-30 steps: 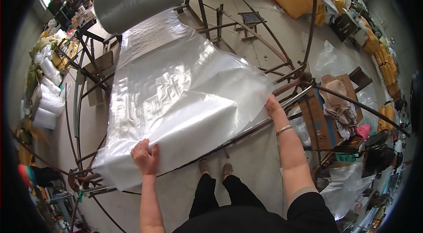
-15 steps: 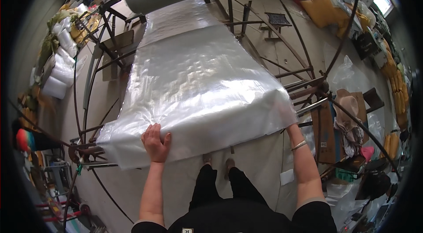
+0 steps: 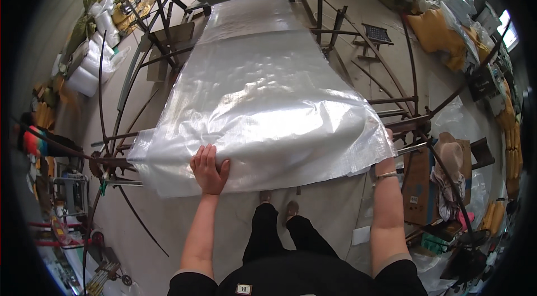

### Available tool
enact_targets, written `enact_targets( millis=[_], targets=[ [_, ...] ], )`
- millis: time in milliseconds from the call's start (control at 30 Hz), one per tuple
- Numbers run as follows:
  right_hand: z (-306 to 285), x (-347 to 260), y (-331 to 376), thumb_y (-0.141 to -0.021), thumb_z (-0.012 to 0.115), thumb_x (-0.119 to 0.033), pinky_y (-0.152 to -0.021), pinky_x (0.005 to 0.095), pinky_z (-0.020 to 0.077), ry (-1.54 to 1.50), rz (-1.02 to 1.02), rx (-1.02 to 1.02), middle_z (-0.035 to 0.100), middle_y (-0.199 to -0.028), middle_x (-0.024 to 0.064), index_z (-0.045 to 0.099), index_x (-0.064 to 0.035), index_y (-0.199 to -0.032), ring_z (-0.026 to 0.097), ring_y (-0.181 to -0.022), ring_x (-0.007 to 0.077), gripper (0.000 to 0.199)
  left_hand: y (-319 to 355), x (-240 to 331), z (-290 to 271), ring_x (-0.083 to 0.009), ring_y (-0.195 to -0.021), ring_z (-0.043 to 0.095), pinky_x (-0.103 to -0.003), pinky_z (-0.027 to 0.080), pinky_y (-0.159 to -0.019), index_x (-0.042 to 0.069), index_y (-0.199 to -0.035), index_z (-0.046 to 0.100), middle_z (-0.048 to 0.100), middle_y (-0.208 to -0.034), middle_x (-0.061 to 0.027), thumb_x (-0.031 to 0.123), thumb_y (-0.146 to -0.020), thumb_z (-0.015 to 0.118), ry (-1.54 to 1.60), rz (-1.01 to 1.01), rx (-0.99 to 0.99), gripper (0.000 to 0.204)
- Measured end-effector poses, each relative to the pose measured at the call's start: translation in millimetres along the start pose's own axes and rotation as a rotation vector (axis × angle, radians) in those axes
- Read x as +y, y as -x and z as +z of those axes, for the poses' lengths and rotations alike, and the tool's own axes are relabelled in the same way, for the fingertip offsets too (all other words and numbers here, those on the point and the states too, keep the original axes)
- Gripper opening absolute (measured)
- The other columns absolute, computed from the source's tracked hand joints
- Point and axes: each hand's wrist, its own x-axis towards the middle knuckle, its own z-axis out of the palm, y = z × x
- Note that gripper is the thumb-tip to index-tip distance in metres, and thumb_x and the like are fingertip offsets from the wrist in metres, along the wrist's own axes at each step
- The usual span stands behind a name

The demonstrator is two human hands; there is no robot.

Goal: The person operates a manual crank to feed a large roll of clear plastic sheeting through a metal frame. They then use a handheld metal blade to cut the plastic sheet into a rectangular piece. The person repeats this process, feeding the sheet and cutting it multiple times.

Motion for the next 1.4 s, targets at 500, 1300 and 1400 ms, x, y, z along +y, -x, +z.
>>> enact_targets(
  millis=[500, 1300, 1400],
  targets=[
    [8, 35, -5, -0.094, 0.056, -0.029, -0.076, 0.0282, 0.0482, -0.264, 0.107, 0.322, 0.059, -0.093, -0.0025, 0.067, -0.0116, -0.104, 0.055, -0.087, 0.0110, 0.023, 14, 4, -5, -0.0338, -0.129, 0.042, -0.048, 0.026, -0.104, 0.005, -0.129, 0.050, 0.050, -0.135, -0.0139, 0.038, -0.091, 0.054, 0.041, -0.070, -0.005, 0.051],
    [62, -53, 18, -0.090, 0.062, -0.034, -0.072, 0.0396, 0.0503, 1.050, -0.297, 0.511, 0.062, -0.091, 0.0178, 0.053, -0.0080, -0.126, 0.061, -0.078, 0.0347, 0.046, 49, -3, 11, -0.0348, -0.137, 0.032, -0.052, 0.020, -0.108, 0.008, -0.140, 0.038, 0.039, -0.145, -0.0157, 0.030, -0.086, 0.058, -0.065, -0.046, 0.058, 0.061],
    [40, -49, -2, -0.087, 0.066, -0.034, -0.072, 0.0391, 0.0529, 1.427, -0.209, 0.338, 0.065, -0.092, 0.0201, 0.062, -0.0053, -0.114, 0.063, -0.077, 0.0360, 0.040, 47, -2, 6, -0.0350, -0.137, 0.032, -0.052, 0.021, -0.108, 0.007, -0.140, 0.038, 0.039, -0.145, -0.0157, 0.031, -0.087, 0.058, -0.054, -0.045, 0.043, 0.062]
  ],
)
